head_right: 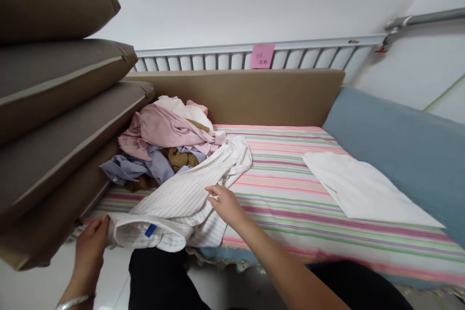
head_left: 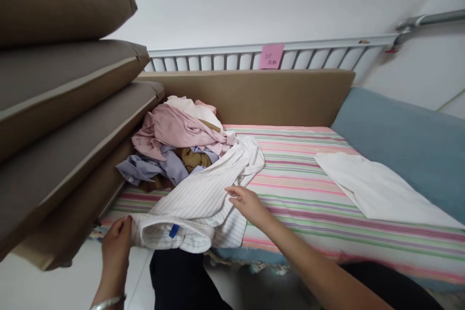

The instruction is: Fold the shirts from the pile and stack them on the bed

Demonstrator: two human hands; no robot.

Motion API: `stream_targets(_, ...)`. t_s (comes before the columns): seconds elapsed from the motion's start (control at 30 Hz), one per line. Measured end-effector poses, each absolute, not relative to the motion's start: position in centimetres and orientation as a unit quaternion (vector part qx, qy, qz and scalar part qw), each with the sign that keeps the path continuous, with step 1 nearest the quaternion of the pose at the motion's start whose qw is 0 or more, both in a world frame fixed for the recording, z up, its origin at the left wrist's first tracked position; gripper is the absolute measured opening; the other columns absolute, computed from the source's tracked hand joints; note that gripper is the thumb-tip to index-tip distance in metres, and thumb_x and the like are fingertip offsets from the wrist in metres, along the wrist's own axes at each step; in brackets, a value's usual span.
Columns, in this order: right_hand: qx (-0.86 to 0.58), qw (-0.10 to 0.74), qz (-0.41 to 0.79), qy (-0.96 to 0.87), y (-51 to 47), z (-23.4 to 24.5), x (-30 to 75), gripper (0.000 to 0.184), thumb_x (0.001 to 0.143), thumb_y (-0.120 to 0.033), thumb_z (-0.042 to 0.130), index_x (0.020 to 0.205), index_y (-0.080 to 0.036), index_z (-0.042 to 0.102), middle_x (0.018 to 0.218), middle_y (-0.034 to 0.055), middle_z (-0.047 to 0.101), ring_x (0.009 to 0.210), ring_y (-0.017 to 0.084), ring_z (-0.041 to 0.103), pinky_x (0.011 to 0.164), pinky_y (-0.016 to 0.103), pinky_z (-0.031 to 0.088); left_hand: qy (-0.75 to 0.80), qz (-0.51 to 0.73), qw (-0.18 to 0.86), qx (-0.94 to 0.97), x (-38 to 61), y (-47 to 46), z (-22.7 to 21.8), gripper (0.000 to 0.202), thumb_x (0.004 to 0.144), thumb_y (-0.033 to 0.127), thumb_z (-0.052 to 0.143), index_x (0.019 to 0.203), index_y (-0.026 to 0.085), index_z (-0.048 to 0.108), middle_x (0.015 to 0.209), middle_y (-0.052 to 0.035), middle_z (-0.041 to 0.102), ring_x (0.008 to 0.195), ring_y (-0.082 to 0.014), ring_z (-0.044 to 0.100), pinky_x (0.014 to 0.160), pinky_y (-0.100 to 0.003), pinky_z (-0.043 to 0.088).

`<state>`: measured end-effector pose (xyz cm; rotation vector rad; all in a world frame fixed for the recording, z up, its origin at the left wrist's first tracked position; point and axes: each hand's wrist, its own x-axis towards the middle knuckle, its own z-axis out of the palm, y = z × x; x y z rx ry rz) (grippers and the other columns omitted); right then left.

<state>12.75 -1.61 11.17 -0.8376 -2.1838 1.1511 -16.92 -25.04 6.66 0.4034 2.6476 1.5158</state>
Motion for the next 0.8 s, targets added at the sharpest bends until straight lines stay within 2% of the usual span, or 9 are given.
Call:
stream_targets(0.17,-0.259,0.194,0.315,-0.892,-2.4,10.0,12.9,0.033,0.074,-0.007,0.048,0.097,-0.021,0.068,0.098,0.0053,0.066,0.097,0.019,0.058,0.09,0.033,0.044,0.838,0.534,0.066,0.093,-16.6,-25.0,5.3,0.037,0.065,0.05,0.056,0.083,0.018,0.066,0.079,-0.0023,0.067,0.08,-0.0222,0.059,0.069,-0.03,0.043)
stream_targets(0.23,-0.227,0.164,0.277,-0.919,-3.3,9.1,12.9,0.039,0.072,-0.006,0.05,0.102,-0.024,0.067,0.11,0.0054,0.064,0.107,0.019,0.054,0.095,0.035,0.04,0.826,0.553,0.074,0.087,-16.6,-24.8,5.0,0.037,0.065,0.05,0.058,0.083,0.018,0.066,0.077,-0.0011,0.066,0.076,-0.0205,0.058,0.066,-0.028,0.043)
stream_targets(0.33,-0.207,0.136,0.217,-0.944,-4.1,7.4,12.5,0.053,0.07,-0.006,0.055,0.117,-0.027,0.06,0.139,0.0063,0.044,0.129,0.024,0.036,0.106,0.043,0.028,0.802,0.584,0.084,0.094,-16.4,-24.6,4.8,0.037,0.065,0.051,0.059,0.081,0.018,0.065,0.07,0.0011,0.064,0.069,-0.0173,0.056,0.061,-0.025,0.042)
stream_targets(0.4,-0.227,0.134,0.205,-0.943,-3.9,6.5,11.7,0.047,0.072,-0.009,0.056,0.115,-0.027,0.062,0.143,0.0077,0.04,0.132,0.026,0.031,0.107,0.046,0.025,0.789,0.601,0.08,0.102,-16.1,-24.4,5.2,0.035,0.065,0.049,0.059,0.079,0.017,0.065,0.07,0.0012,0.063,0.068,-0.0165,0.056,0.061,-0.025,0.042)
stream_targets(0.47,-0.245,0.145,0.236,-0.929,-3.2,6.4,10.8,0.03,0.076,-0.014,0.054,0.101,-0.024,0.069,0.135,0.0097,0.05,0.127,0.026,0.039,0.105,0.046,0.029,0.776,0.619,0.089,0.087,-15.8,-24.1,6.1,0.033,0.063,0.046,0.061,0.078,0.017,0.065,0.07,0.0011,0.063,0.068,-0.0161,0.055,0.062,-0.024,0.042)
stream_targets(0.53,-0.245,0.169,0.313,-0.902,-2.2,7.1,10.5,0.021,0.08,-0.019,0.05,0.086,-0.02,0.071,0.122,0.0109,0.059,0.118,0.025,0.049,0.101,0.043,0.034,0.76,0.636,0.118,0.061,-15.6,-23.8,7.3,0.032,0.059,0.043,0.065,0.075,0.016,0.064,0.066,0.0018,0.062,0.064,-0.0152,0.054,0.059,-0.024,0.041)
stream_targets(0.63,-0.246,0.21,0.46,-0.827,-1.0,9.3,11.7,0.022,0.083,-0.028,0.048,0.081,-0.018,0.067,0.101,0.0085,0.067,0.1,0.023,0.058,0.093,0.039,0.041,0.734,0.654,0.173,0.058,-15.3,-23.5,9.0,0.033,0.054,0.042,0.069,0.072,0.014,0.064,0.06,0.002,0.06,0.061,-0.0152,0.054,0.055,-0.024,0.041)
stream_targets(0.7,-0.275,0.251,0.535,-0.758,-0.6,11.1,14.0,0.025,0.083,-0.038,0.051,0.081,-0.018,0.065,0.088,0.005,0.068,0.089,0.022,0.059,0.085,0.037,0.044,0.717,0.661,0.207,0.075,-14.6,-23.1,9.9,0.037,0.052,0.042,0.072,0.074,0.013,0.065,0.062,-0.0003,0.063,0.064,-0.0174,0.058,0.057,-0.025,0.044)
stream_targets(0.8,-0.307,0.331,0.632,-0.63,-0.5,13.2,18.3,0.032,0.076,-0.05,0.061,0.082,-0.019,0.065,0.085,0.0037,0.067,0.085,0.021,0.058,0.081,0.033,0.043,0.683,0.658,0.301,0.101,-12.5,-21.9,10.8,0.039,0.05,0.04,0.076,0.075,0.011,0.067,0.067,-0.0044,0.067,0.067,-0.0194,0.061,0.06,-0.027,0.047)
